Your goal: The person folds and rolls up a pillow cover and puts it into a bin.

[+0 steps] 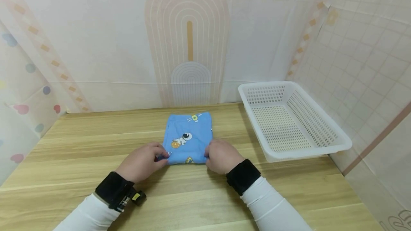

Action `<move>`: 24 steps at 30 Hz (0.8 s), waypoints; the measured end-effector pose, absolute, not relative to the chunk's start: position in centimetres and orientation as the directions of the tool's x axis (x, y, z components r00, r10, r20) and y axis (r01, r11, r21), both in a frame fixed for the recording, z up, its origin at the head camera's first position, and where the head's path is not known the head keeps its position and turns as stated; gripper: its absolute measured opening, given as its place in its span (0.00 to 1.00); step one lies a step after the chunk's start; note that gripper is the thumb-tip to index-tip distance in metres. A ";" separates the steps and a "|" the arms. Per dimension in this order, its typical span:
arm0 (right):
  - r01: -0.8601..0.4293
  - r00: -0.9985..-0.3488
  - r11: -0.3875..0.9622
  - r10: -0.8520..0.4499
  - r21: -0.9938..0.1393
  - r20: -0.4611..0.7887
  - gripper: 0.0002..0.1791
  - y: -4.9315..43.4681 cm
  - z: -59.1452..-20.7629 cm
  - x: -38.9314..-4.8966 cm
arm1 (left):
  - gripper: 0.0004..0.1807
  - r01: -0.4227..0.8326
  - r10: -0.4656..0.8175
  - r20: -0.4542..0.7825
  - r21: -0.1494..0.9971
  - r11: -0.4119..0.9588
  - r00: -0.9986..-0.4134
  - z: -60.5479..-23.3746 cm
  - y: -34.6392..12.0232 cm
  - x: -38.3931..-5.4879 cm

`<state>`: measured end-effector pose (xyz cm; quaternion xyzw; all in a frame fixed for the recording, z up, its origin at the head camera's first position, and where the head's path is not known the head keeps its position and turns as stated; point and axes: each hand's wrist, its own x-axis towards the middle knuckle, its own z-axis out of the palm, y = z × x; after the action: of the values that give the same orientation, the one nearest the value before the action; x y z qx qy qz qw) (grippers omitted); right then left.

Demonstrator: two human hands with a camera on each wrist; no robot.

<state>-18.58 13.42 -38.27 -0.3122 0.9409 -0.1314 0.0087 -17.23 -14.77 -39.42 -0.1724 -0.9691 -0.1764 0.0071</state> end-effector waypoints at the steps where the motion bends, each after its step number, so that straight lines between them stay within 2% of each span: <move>1: -0.582 -0.806 0.772 -0.590 -0.254 0.052 0.05 13.5 -38.2 -18.5 | 0.07 0.335 0.332 0.070 0.341 0.878 -0.941 -39.4 -14.8 -17.2; 8: -0.509 -0.841 0.811 -0.540 -0.290 -0.033 0.13 13.3 -38.2 -18.6 | 0.11 0.333 0.333 0.058 0.335 0.881 -0.941 -39.4 -14.8 -17.1; 24: -0.505 -0.845 0.803 -0.535 -0.317 -0.008 0.08 13.0 -38.6 -18.8 | 0.10 0.299 0.301 0.047 0.331 0.895 -0.953 -39.5 -14.3 -17.1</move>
<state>-18.84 12.98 -38.60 -0.2743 0.9482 -0.1529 0.0483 -17.07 -14.34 -39.49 -0.1539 -0.9735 -0.1694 -0.0026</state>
